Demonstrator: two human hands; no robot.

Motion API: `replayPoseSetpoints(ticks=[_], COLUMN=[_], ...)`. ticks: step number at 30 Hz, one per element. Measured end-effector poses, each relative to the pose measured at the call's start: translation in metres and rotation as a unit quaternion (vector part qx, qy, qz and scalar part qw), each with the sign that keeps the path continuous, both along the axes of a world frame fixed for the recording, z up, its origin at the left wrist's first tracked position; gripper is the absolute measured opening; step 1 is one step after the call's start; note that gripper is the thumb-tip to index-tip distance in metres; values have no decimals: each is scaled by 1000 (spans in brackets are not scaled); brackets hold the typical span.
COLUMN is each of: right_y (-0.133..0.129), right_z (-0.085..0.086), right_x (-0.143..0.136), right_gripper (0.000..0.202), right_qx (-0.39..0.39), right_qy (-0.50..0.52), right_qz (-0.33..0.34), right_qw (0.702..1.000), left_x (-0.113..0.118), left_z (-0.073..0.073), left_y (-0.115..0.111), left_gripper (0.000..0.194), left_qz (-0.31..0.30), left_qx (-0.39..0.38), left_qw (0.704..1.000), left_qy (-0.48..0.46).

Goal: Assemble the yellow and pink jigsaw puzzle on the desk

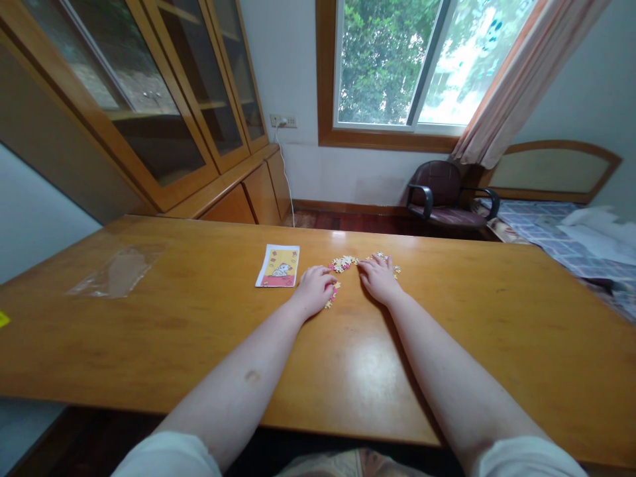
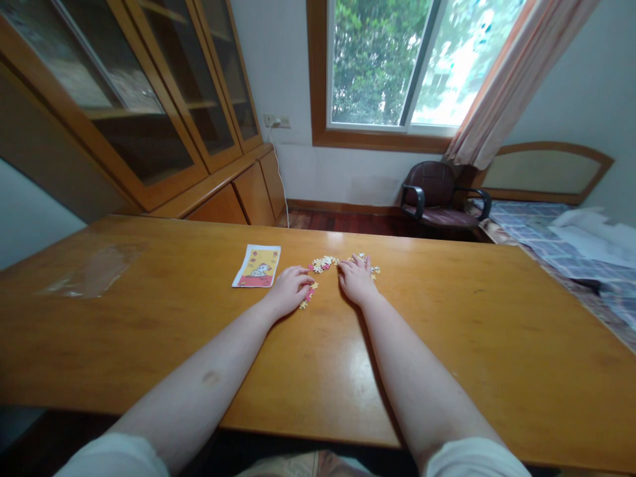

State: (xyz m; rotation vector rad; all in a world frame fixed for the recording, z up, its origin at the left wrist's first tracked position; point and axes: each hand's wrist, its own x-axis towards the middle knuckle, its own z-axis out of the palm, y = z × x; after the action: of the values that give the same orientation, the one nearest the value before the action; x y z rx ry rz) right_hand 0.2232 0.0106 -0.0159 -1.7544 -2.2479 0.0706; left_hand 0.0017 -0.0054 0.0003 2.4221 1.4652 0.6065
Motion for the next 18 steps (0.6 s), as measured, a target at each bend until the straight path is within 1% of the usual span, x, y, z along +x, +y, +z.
replayPoseSetpoints(ticks=[5, 7, 11, 18], right_y=[0, 0, 0, 2], right_z=[3, 4, 4, 3], right_x=[-1, -2, -1, 1], right_gripper=[46, 47, 43, 27], right_qx=[-18, -23, -9, 34], right_qy=[-18, -23, -15, 46], right_qz=[13, 1, -48, -32], right_qw=[1000, 999, 999, 998], left_x=[-1, -1, -1, -1], left_z=[-3, -3, -2, 0], left_y=[0, 1, 0, 0], left_gripper=[25, 25, 25, 25], left_qz=[-3, -2, -1, 0], left_qx=[5, 6, 6, 0], left_qw=[1000, 1000, 1000, 1000], left_qy=[-6, -1, 7, 7])
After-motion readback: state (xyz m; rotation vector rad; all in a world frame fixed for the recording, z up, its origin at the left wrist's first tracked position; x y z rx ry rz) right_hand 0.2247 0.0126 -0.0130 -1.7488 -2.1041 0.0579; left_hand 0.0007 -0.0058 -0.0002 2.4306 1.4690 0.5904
